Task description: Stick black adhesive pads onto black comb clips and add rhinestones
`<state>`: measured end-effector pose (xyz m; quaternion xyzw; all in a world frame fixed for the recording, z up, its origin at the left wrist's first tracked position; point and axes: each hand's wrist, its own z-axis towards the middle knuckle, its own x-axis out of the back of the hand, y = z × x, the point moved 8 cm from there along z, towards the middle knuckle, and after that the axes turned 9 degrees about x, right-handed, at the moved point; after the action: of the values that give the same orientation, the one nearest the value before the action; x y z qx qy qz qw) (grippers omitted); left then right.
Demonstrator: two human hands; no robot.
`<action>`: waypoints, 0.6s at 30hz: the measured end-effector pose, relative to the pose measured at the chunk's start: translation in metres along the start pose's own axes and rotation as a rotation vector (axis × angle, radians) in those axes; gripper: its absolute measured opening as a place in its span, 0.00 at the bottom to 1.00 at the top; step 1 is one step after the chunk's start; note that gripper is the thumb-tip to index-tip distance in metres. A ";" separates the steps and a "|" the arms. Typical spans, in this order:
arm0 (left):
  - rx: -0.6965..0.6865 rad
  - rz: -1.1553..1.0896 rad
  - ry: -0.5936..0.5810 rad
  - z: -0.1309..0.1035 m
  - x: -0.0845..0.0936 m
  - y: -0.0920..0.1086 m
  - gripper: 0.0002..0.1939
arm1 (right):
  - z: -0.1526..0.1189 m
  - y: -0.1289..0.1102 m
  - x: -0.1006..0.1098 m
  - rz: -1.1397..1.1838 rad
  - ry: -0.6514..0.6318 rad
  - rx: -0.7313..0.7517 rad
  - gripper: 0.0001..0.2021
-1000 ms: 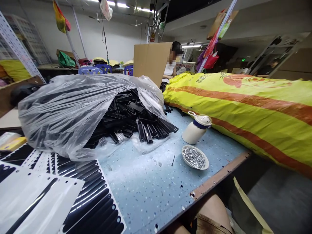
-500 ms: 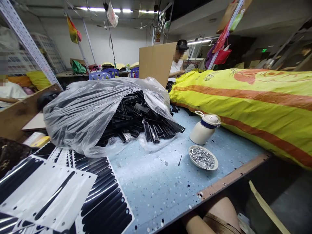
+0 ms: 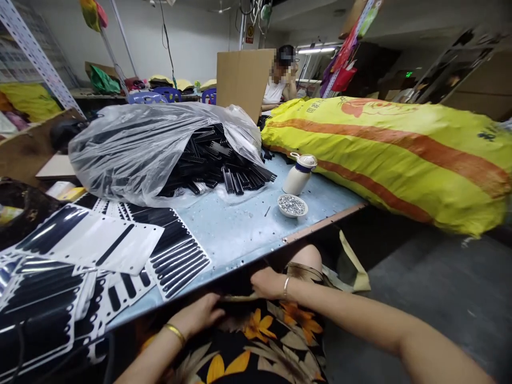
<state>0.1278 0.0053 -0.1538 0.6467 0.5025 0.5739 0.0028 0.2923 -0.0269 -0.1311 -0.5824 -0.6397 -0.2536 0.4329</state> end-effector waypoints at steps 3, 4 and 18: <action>0.048 0.032 -0.003 0.003 0.000 -0.004 0.21 | -0.031 0.010 0.014 -0.090 0.057 -0.015 0.10; 0.059 0.038 0.018 0.003 0.003 -0.003 0.22 | -0.043 0.012 0.020 -0.115 0.086 -0.024 0.12; -0.207 0.220 0.473 -0.043 -0.006 0.035 0.25 | -0.124 -0.041 0.071 -0.208 0.352 0.014 0.09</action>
<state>0.1193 -0.0400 -0.1230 0.5418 0.3547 0.7539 -0.1108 0.2887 -0.1003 -0.0022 -0.4567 -0.6128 -0.3902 0.5134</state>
